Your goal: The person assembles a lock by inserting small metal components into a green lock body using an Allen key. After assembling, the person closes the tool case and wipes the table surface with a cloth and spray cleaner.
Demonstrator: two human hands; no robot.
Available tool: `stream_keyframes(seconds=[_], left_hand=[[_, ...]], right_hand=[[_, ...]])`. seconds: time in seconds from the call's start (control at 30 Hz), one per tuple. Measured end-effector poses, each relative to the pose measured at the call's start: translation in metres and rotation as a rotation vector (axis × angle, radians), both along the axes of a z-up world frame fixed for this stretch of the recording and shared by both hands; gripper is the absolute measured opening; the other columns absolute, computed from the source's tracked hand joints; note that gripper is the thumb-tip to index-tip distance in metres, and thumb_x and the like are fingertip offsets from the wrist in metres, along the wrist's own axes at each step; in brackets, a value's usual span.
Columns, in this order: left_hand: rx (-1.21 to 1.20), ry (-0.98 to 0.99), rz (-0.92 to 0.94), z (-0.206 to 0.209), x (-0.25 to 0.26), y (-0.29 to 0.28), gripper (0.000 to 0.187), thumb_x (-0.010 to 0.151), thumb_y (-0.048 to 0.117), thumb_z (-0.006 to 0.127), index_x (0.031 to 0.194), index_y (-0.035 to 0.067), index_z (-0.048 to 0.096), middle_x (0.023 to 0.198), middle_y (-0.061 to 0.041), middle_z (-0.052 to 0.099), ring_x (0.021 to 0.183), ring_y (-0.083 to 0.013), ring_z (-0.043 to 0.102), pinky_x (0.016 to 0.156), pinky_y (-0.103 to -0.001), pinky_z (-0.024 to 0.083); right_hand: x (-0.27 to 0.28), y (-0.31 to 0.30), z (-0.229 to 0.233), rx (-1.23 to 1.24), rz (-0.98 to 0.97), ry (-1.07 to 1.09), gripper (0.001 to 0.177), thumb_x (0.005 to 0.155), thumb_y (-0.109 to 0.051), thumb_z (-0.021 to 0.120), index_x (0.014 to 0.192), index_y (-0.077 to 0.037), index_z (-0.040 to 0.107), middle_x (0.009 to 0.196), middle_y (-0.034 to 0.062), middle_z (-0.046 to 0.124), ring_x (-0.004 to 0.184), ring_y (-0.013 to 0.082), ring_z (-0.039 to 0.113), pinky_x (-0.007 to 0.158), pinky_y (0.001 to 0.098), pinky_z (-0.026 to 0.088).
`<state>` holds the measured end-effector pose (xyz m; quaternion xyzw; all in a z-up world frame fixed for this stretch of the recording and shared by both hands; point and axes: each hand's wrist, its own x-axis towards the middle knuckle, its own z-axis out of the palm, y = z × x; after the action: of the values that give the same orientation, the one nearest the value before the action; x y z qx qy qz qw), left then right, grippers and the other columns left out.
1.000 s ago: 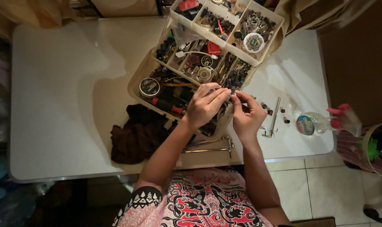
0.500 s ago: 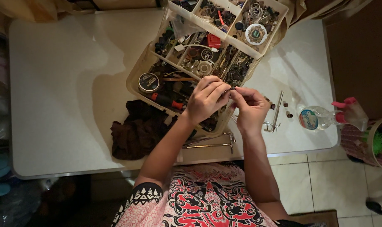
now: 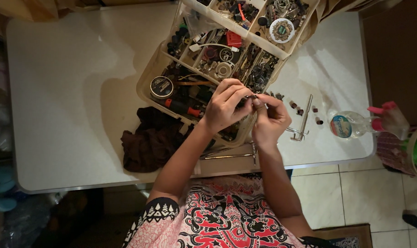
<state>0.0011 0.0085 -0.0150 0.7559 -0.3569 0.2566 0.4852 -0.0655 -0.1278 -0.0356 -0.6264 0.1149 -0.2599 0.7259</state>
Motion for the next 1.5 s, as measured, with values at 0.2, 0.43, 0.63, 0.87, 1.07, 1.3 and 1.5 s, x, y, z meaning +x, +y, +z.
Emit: stream_keyframes(seconds=[0.2, 0.43, 0.63, 0.87, 1.07, 1.3, 1.5], left_hand=[[-0.007, -0.003, -0.014, 0.001, 0.001, 0.001, 0.023, 0.085, 0.007, 0.078, 0.104, 0.004, 0.065, 0.103, -0.009, 0.067, 0.107, -0.0308, 0.063, 0.098, -0.042, 0.054], [0.013, -0.005, -0.048, -0.004, 0.002, 0.001, 0.024, 0.087, 0.008, 0.073, 0.106, 0.003, 0.060, 0.101, -0.012, 0.064, 0.107, -0.0347, 0.062, 0.099, -0.045, 0.052], [-0.011, 0.055, -0.003, -0.021, 0.006, 0.000, 0.009, 0.096, 0.004, 0.063, 0.103, 0.003, 0.056, 0.100, -0.009, 0.062, 0.104, -0.0292, 0.062, 0.102, -0.046, 0.051], [0.106, 0.039, 0.142, -0.013, 0.005, -0.005, 0.018, 0.099, 0.022, 0.075, 0.108, 0.009, 0.068, 0.109, -0.008, 0.060, 0.111, -0.0283, 0.057, 0.101, -0.043, 0.048], [0.135, 0.019, 0.162, -0.011, 0.002, -0.003, 0.023, 0.092, 0.027, 0.084, 0.105, 0.011, 0.074, 0.111, -0.005, 0.060, 0.114, -0.0272, 0.055, 0.101, -0.043, 0.047], [0.182, 0.025, 0.203, -0.015, 0.002, -0.004, 0.021, 0.094, 0.023, 0.082, 0.112, 0.014, 0.078, 0.116, -0.002, 0.061, 0.117, -0.0256, 0.054, 0.103, -0.042, 0.045], [0.230, 0.008, 0.180, -0.015, 0.003, -0.002, 0.024, 0.094, 0.017, 0.079, 0.117, 0.018, 0.078, 0.121, -0.003, 0.061, 0.121, -0.0258, 0.052, 0.108, -0.041, 0.042]], right_hand=[[-0.002, 0.006, -0.012, 0.244, 0.058, -0.070, 0.013, 0.100, 0.012, 0.066, 0.109, 0.003, 0.068, 0.103, 0.0092, 0.073, 0.093, 0.0119, 0.068, 0.086, 0.0240, 0.055], [-0.003, 0.011, -0.011, 0.248, 0.047, -0.082, 0.012, 0.103, 0.011, 0.063, 0.111, 0.003, 0.067, 0.104, 0.0080, 0.071, 0.094, 0.0117, 0.067, 0.089, 0.0244, 0.055], [0.000, 0.006, -0.001, 0.289, 0.008, -0.114, 0.009, 0.103, 0.008, 0.064, 0.108, 0.001, 0.067, 0.096, 0.0086, 0.070, 0.080, 0.0131, 0.064, 0.072, 0.0278, 0.054], [0.009, -0.027, 0.000, 0.182, -0.061, -0.110, 0.011, 0.101, 0.009, 0.069, 0.110, 0.003, 0.067, 0.095, 0.0087, 0.070, 0.080, 0.0151, 0.064, 0.073, 0.0297, 0.054], [0.010, -0.034, -0.001, 0.080, -0.072, -0.042, 0.013, 0.101, 0.008, 0.072, 0.113, 0.005, 0.070, 0.096, 0.0082, 0.071, 0.078, 0.0132, 0.064, 0.072, 0.0264, 0.052], [0.021, -0.042, -0.001, -0.224, -0.020, 0.050, 0.026, 0.101, 0.004, 0.074, 0.126, -0.001, 0.069, 0.101, 0.0037, 0.069, 0.087, 0.0078, 0.067, 0.077, 0.0219, 0.055], [0.027, -0.038, 0.006, -0.616, -0.027, 0.045, 0.035, 0.097, 0.003, 0.078, 0.130, -0.006, 0.068, 0.103, 0.0036, 0.075, 0.087, 0.0083, 0.066, 0.076, 0.0250, 0.050]])
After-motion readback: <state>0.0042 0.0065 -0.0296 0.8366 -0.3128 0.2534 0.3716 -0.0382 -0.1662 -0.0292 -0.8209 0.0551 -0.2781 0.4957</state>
